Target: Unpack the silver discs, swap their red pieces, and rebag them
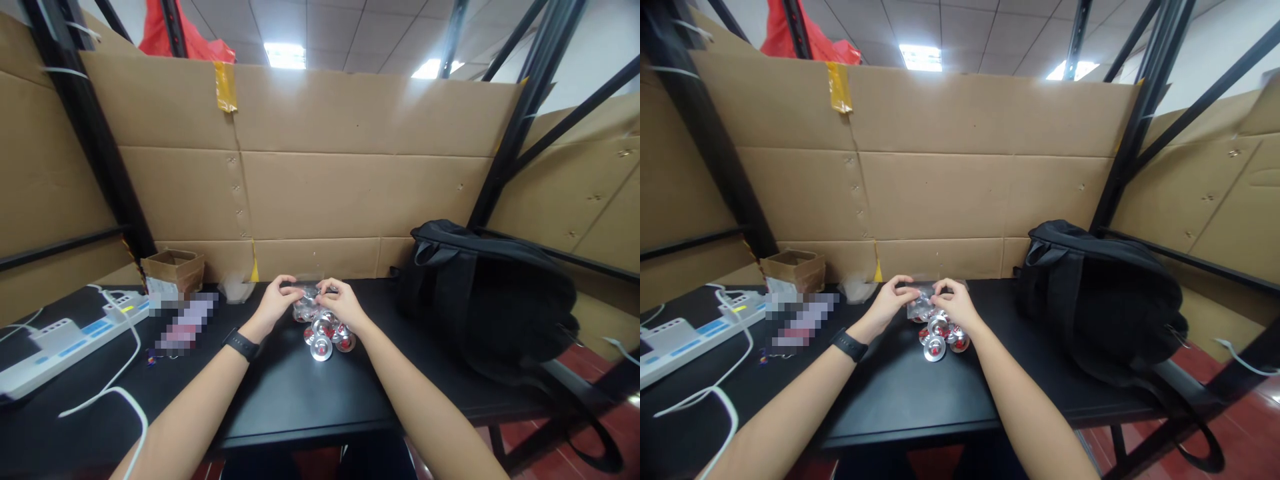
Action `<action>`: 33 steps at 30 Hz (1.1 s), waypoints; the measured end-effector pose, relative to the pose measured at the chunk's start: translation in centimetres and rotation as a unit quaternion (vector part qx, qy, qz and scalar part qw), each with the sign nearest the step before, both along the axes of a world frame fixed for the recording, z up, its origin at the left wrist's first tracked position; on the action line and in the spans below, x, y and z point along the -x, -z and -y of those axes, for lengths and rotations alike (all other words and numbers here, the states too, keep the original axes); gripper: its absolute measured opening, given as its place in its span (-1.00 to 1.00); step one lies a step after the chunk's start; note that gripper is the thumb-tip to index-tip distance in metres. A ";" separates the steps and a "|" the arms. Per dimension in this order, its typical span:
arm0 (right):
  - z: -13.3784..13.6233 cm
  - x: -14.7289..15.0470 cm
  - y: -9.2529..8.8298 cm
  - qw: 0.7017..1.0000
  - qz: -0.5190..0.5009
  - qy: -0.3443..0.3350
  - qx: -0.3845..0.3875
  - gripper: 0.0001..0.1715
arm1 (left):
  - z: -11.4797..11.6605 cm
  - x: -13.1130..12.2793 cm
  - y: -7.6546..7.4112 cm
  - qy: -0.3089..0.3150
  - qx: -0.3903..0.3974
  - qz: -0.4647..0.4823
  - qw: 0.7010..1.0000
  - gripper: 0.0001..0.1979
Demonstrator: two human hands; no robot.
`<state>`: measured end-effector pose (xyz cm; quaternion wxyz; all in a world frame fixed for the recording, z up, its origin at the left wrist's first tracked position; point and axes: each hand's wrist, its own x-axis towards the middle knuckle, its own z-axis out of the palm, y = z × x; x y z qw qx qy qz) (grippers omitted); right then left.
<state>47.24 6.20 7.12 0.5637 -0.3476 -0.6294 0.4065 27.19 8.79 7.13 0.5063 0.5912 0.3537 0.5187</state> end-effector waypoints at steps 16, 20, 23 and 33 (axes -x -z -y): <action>0.2 0.0 -0.3 0.995 0.003 -0.049 0.087 -0.47 | -0.8 -0.2 1.1 -0.005 -0.107 -0.003 0.994 -0.54; 0.3 0.0 -0.5 0.995 -0.009 -0.043 0.089 -0.45 | -0.7 -0.2 0.8 0.006 -0.152 -0.040 0.987 -0.70; 0.2 -0.1 -0.5 0.996 -0.008 -0.041 0.085 -0.40 | -0.7 -0.2 0.7 0.013 -0.172 -0.048 0.984 -0.76; 0.5 -0.9 -0.8 0.996 0.058 -0.053 0.041 -0.34 | -0.4 -0.6 0.1 0.092 -0.124 -0.065 0.986 -0.61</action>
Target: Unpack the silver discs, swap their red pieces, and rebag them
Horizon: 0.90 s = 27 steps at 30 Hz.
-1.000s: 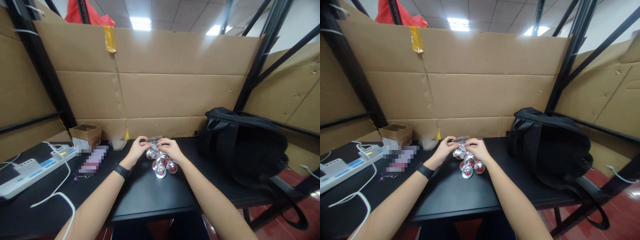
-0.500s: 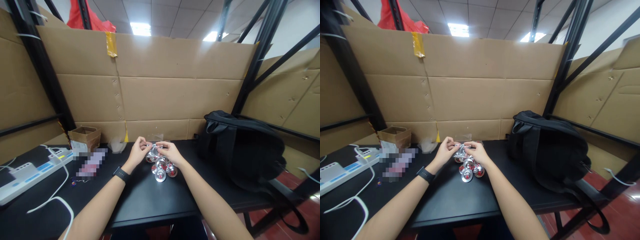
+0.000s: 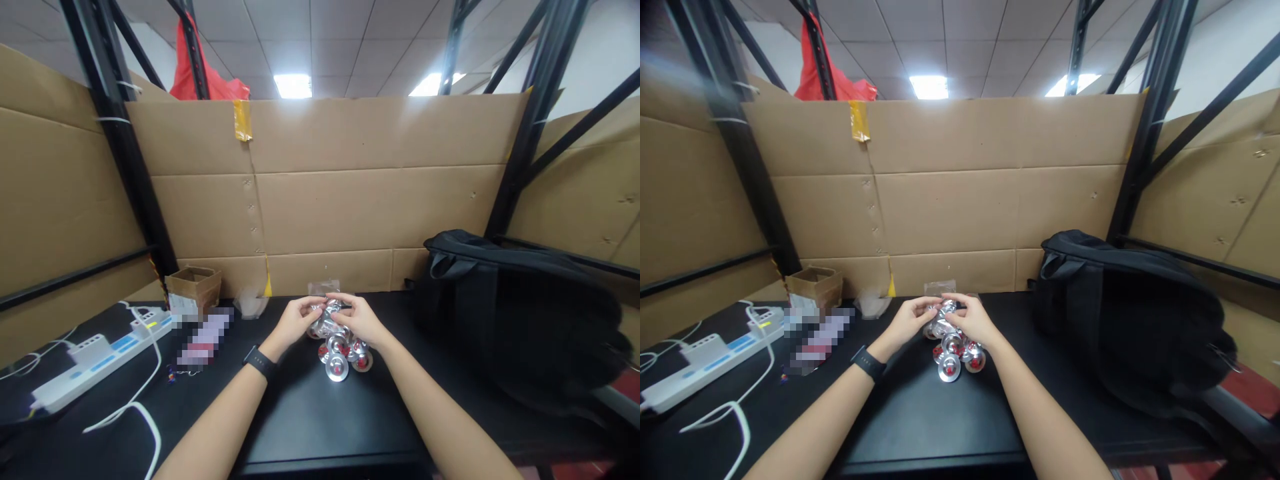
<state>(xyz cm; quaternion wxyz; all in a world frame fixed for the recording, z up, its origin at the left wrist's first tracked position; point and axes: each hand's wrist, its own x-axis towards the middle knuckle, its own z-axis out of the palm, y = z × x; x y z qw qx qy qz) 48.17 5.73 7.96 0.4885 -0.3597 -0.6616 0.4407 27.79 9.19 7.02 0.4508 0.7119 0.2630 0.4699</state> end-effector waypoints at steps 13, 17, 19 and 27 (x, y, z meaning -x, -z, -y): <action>0.5 -0.4 -1.0 0.999 0.012 -0.022 -0.044 -0.33 | 0.5 -0.1 -0.1 0.016 0.043 0.027 0.999 -0.38; 0.6 -0.4 -1.2 0.998 0.008 -0.039 -0.054 -0.33 | 0.7 0.2 -0.6 0.015 0.036 0.044 0.998 -0.30; 0.6 -0.4 -1.3 0.998 0.005 -0.038 -0.051 -0.30 | 0.8 0.4 -0.7 0.014 0.039 0.039 0.998 -0.22; 0.7 -0.7 -1.2 0.997 0.028 -0.022 -0.065 -0.06 | 0.5 0.5 -0.7 -0.038 0.046 0.080 0.995 -0.04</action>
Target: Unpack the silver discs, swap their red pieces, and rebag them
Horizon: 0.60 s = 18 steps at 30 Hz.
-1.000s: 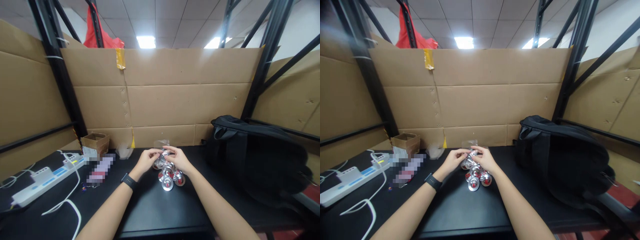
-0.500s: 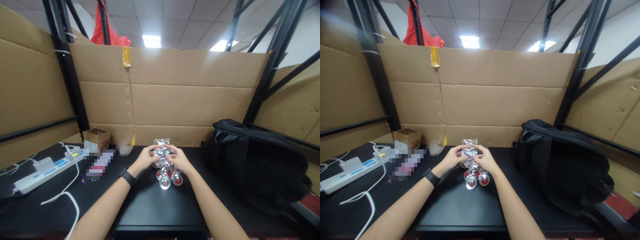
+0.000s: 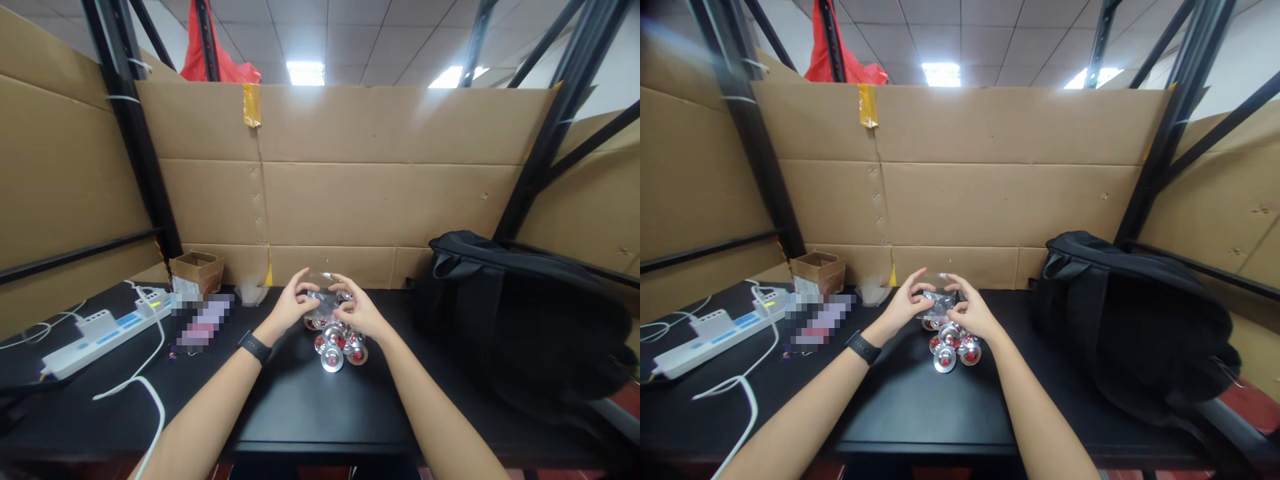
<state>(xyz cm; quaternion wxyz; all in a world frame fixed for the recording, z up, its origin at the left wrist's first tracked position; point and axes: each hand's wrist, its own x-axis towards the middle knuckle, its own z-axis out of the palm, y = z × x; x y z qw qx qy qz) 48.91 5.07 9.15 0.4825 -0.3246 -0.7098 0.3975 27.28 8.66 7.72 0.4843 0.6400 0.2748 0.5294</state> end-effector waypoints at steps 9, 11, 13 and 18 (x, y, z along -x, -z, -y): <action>-1.2 0.7 1.3 0.995 -0.003 0.092 -0.044 -0.29 | 0.2 0.0 -0.4 -0.008 0.023 -0.003 1.000 -0.28; -1.1 0.8 1.2 0.991 0.033 0.111 -0.063 -0.38 | 0.2 -0.1 -0.4 0.017 0.016 -0.023 0.999 -0.26; -1.1 0.7 1.1 0.988 0.067 0.120 -0.066 -0.45 | 0.2 0.0 -0.5 0.009 0.003 -0.045 0.999 -0.29; -2.0 0.1 1.7 0.978 0.049 0.197 -0.055 -0.49 | 0.9 0.2 -1.5 -0.209 -0.165 -0.146 0.953 -0.63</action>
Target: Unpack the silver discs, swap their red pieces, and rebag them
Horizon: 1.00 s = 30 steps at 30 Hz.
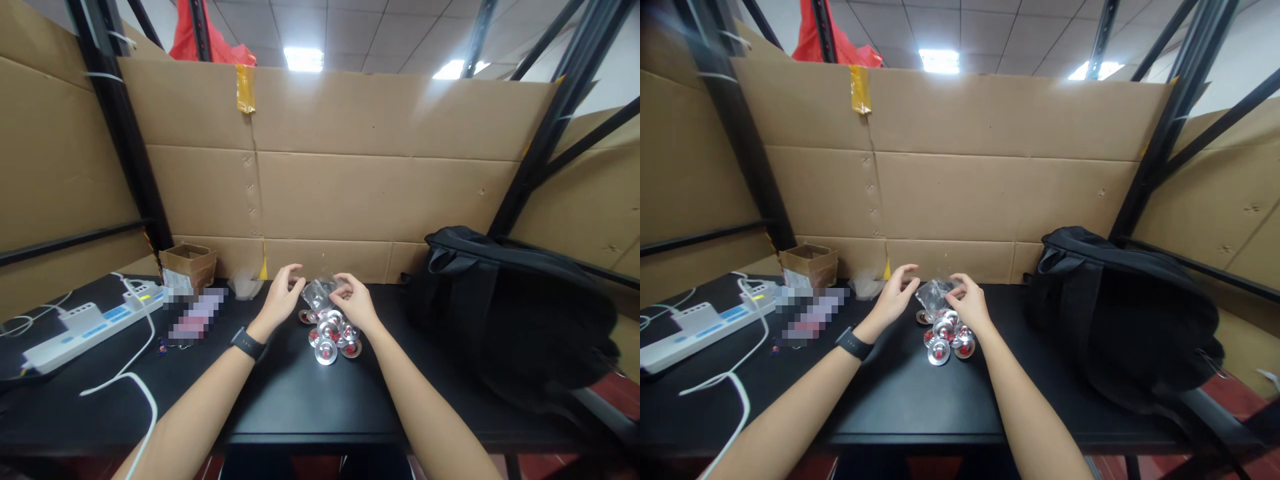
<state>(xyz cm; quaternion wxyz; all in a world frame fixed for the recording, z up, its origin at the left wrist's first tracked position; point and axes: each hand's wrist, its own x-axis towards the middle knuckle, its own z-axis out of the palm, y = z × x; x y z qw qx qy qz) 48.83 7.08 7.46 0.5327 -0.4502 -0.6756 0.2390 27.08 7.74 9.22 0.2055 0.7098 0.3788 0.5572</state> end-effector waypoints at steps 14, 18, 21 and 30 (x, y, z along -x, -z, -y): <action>-0.1 -0.1 0.1 0.999 -0.006 0.032 -0.003 -0.41 | 2.9 -2.2 -0.5 0.074 -0.176 -0.247 0.950 -0.84; 1.0 -0.3 -1.1 0.998 0.042 -0.018 -0.036 -0.34 | 3.4 -1.8 -1.3 0.006 -0.206 -0.211 0.956 -0.74; 1.6 -0.3 -1.7 0.995 0.078 -0.039 -0.039 -0.32 | 3.6 -1.9 -1.4 -0.044 -0.215 -0.173 0.960 -0.55; 1.3 -0.3 -2.1 0.993 0.099 -0.017 -0.061 -0.34 | 1.9 -1.8 0.2 0.059 0.001 -0.042 0.997 -0.59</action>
